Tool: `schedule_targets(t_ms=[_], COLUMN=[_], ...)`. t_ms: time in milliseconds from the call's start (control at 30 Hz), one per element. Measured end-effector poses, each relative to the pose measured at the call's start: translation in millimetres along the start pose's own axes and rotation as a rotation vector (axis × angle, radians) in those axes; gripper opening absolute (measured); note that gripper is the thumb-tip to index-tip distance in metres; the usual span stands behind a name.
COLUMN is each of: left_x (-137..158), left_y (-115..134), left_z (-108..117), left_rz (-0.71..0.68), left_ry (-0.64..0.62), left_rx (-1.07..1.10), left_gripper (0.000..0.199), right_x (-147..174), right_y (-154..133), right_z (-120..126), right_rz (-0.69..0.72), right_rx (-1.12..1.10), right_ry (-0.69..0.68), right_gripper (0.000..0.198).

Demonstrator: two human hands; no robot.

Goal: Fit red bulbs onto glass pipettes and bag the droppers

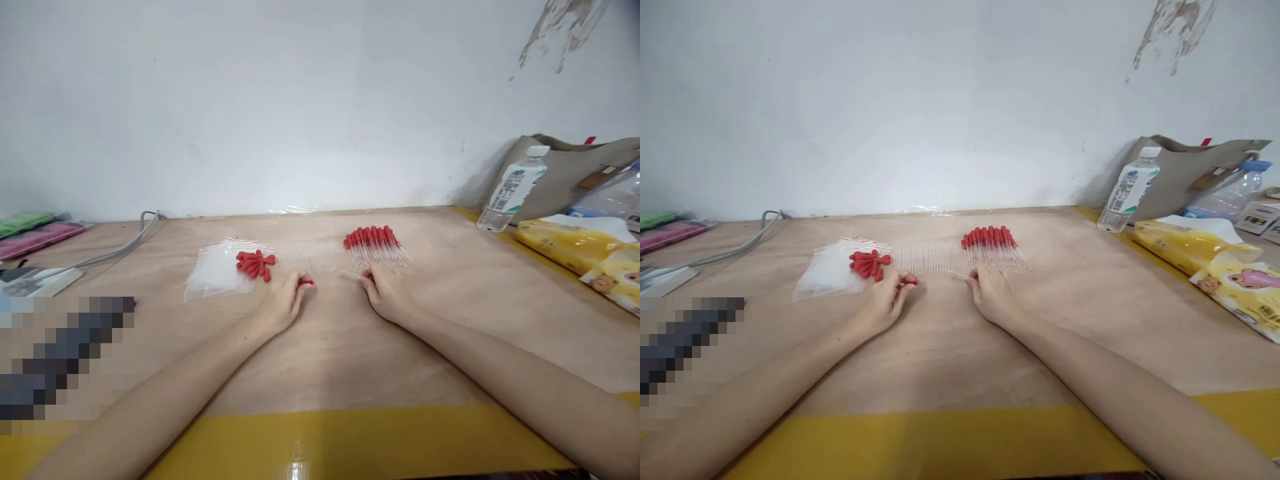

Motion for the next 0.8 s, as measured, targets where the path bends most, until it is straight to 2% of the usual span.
schedule_targets(t_ms=[67,167,333,567,800], left_x=[1,0,-4,-4,-5], left_y=[4,6,10,14,12], left_z=[-12,-16,-13,-10,-11], left_rz=[-0.007,0.02,0.034,0.042,0.013], left_ry=[-0.059,-0.085,-0.169,-0.157,-0.101], left_rx=[0.083,0.181,0.19,0.202,0.334], left_gripper=[0.012,0.022,0.016,0.018,0.021], right_x=[3,6,9,11,13], right_y=[-4,-14,-33,-41,-43], right_z=[1,2,-3,-4,-7], right_rz=[0.064,0.193,0.299,0.347,0.412], right_rx=[-0.086,-0.17,-0.126,-0.074,-0.066], right_ry=[0.0,-0.02,-0.07,-0.054,-0.052], right_gripper=[0.012,0.016,0.024,0.025,0.022])
Point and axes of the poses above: each hand's wrist, its own x-axis away from the middle knuckle, its own z-axis out of the back of the hand, y = z × x, the point moved 5 cm from there along -x, towards the middle knuckle, and after that the axes turned 13 degrees about -y, right-handed, at the moved point
